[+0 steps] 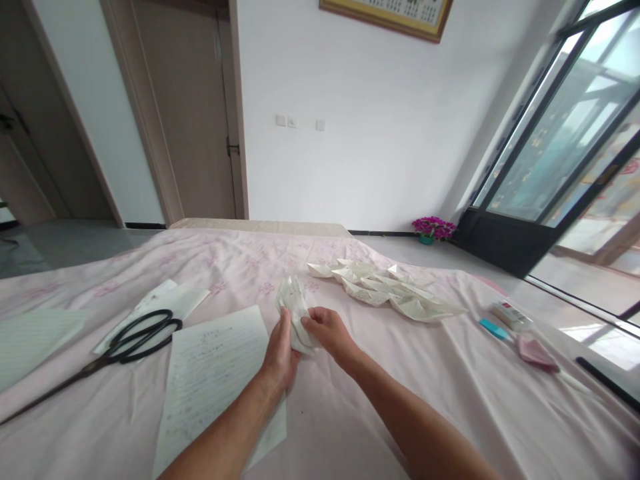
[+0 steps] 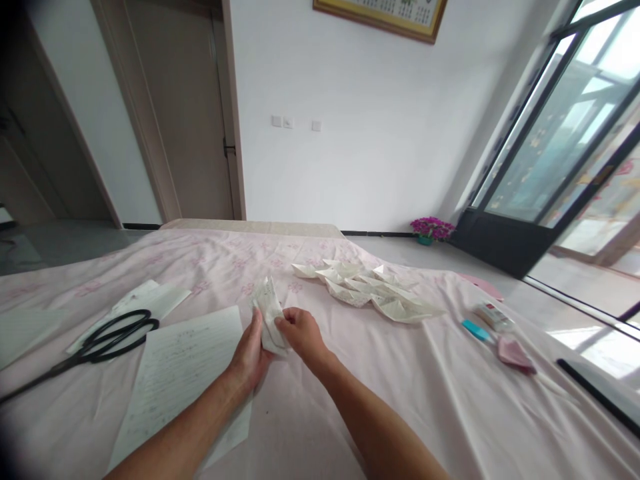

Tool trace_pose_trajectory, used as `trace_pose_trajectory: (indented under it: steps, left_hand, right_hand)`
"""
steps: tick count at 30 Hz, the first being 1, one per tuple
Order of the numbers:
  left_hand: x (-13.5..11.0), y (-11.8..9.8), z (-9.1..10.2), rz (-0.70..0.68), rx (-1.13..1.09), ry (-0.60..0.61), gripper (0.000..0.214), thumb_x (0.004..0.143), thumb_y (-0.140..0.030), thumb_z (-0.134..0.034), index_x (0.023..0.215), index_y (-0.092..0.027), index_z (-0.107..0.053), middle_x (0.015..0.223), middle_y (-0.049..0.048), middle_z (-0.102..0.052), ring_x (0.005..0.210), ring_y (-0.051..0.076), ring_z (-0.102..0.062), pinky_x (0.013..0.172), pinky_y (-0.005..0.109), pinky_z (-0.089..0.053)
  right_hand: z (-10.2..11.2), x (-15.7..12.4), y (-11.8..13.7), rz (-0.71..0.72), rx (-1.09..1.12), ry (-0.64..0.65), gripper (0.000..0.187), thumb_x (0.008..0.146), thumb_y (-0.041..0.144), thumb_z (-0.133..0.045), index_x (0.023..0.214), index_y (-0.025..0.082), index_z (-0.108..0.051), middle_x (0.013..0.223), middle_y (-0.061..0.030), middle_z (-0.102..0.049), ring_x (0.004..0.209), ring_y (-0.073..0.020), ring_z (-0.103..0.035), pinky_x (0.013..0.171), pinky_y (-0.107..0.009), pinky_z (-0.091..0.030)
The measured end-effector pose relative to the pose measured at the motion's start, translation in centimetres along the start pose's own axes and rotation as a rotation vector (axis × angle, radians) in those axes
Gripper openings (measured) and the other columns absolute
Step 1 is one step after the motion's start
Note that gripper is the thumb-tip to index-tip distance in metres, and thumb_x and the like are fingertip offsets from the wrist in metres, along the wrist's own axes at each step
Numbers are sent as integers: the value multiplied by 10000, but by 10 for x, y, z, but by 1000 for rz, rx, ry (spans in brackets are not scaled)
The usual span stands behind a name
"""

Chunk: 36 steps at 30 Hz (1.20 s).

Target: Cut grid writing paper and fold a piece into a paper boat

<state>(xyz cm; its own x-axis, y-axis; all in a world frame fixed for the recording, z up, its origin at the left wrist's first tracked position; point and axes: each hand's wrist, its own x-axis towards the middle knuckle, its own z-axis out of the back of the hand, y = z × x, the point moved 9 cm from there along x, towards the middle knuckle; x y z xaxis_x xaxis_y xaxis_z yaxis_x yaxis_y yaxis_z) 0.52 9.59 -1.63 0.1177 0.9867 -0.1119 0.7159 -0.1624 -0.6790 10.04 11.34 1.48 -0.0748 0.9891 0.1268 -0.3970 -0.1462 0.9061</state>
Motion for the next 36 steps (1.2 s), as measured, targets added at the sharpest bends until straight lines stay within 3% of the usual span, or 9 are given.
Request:
trace_pose_trajectory:
  steps: [6,10,13,15,19,23,27,32,36]
  left_hand:
    - [-1,-3,3,-58,106,-39,459,783,-399,-738,1132,-115,-646,990,129,-741,947,252,-705,860,363,-547]
    - [0,1,7,-9,72,-75,440,793,-357,-723,1156,-133,-616,968,124,-738,881,236,-713,821,388,-569]
    - [0,0,5,1,61,-45,453,772,-352,-743,1148,-137,-612,885,80,-724,802,202,-704,809,381,-578]
    - [-1,-1,3,-6,56,-31,464,755,-350,-759,1144,-144,-612,815,38,-693,753,177,-687,806,380,-583]
    - [-1,-3,6,-20,44,-66,402,758,-342,-758,1086,-146,-634,737,-10,-606,687,134,-634,807,389,-590]
    - [2,0,8,-20,36,-81,372,789,-393,-733,1058,-153,-640,732,-19,-567,651,111,-601,793,384,-592]
    - [3,2,13,-37,56,-141,413,796,-450,-723,1075,-155,-644,748,5,-606,678,126,-635,805,349,-576]
    - [-2,2,-1,-18,49,-21,523,821,-561,-652,1159,-162,-637,931,110,-723,926,233,-691,835,350,-547]
    - [-8,5,-13,48,74,72,487,828,-520,-663,1138,-143,-658,1016,132,-730,982,249,-689,816,320,-547]
  right_hand:
    - [19,0,11,94,-459,85,384,899,454,-507,689,172,-662,621,16,-596,588,-110,-498,547,-222,-321]
    - [89,9,14,61,-828,-149,243,906,265,-502,1064,206,-677,1059,-78,-676,994,-226,-550,824,-306,-374]
    - [134,19,2,-32,-1091,-261,445,832,173,-569,1277,186,-559,1308,-158,-545,1224,-311,-397,991,-416,-276]
    - [150,25,-9,-83,-1151,-261,435,814,172,-586,1249,157,-570,1293,-188,-544,1227,-327,-386,1004,-445,-255]
    - [159,31,-23,-123,-1075,-221,141,832,215,-577,900,149,-680,1038,-169,-661,1122,-315,-472,964,-433,-285]
    - [144,26,-16,-123,-879,-211,227,877,320,-526,790,161,-663,811,-95,-661,868,-237,-573,784,-337,-384]
    - [89,12,-1,-63,-598,-92,410,929,469,-405,758,171,-628,667,-10,-602,601,-133,-530,556,-228,-371]
    - [23,-4,10,-38,82,86,306,799,446,-588,697,158,-606,609,7,-558,536,-108,-474,499,-214,-346]
    - [2,-9,17,-36,151,175,230,774,356,-593,645,167,-565,609,24,-533,561,-101,-464,512,-209,-355]
